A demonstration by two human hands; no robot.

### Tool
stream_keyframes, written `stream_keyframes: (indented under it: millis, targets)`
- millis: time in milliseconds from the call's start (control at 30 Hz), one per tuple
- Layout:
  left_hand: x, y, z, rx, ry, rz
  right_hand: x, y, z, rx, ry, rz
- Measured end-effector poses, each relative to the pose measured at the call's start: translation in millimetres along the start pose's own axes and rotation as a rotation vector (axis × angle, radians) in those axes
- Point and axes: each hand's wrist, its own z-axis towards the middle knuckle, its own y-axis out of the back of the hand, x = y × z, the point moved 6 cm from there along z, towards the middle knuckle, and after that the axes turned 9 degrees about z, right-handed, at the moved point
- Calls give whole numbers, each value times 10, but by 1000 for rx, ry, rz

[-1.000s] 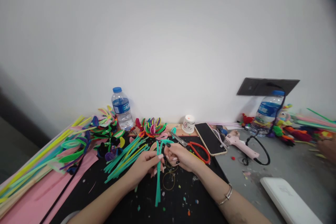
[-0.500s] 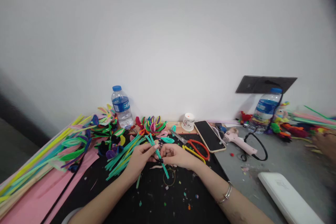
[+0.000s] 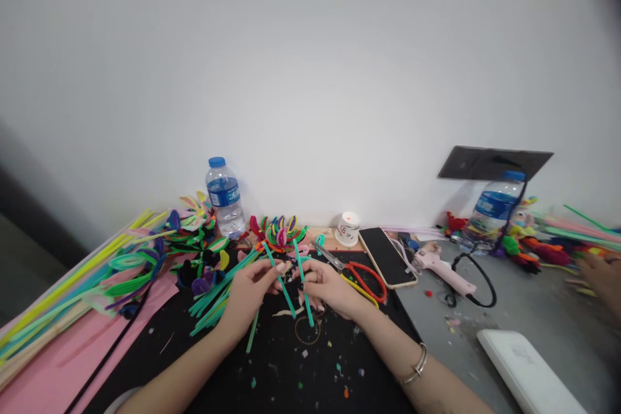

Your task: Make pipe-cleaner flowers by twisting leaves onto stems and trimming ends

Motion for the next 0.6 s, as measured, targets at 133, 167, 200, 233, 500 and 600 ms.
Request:
stream_keyframes:
  millis: [133, 167, 200, 233, 500, 600]
  targets:
    - [-7, 94, 0, -111, 9, -226, -20, -8, -3, -9, -32, -50]
    - [10, 98, 2, -116, 38, -294, -23, -3, -2, -22, -28, -61]
    - [31, 99, 4, -122, 73, -354, -21, 2, -1, -37, -16, -66]
    - [54, 98, 6, -129, 108, -401, -13, 6, 0, -51, 2, -68]
    - [80, 16, 20, -6, 109, -136, -2, -11, -29, -81, 50, -4]
    - [46, -47, 15, 98, 27, 54, -45, 33, -29, -120, 36, 65]
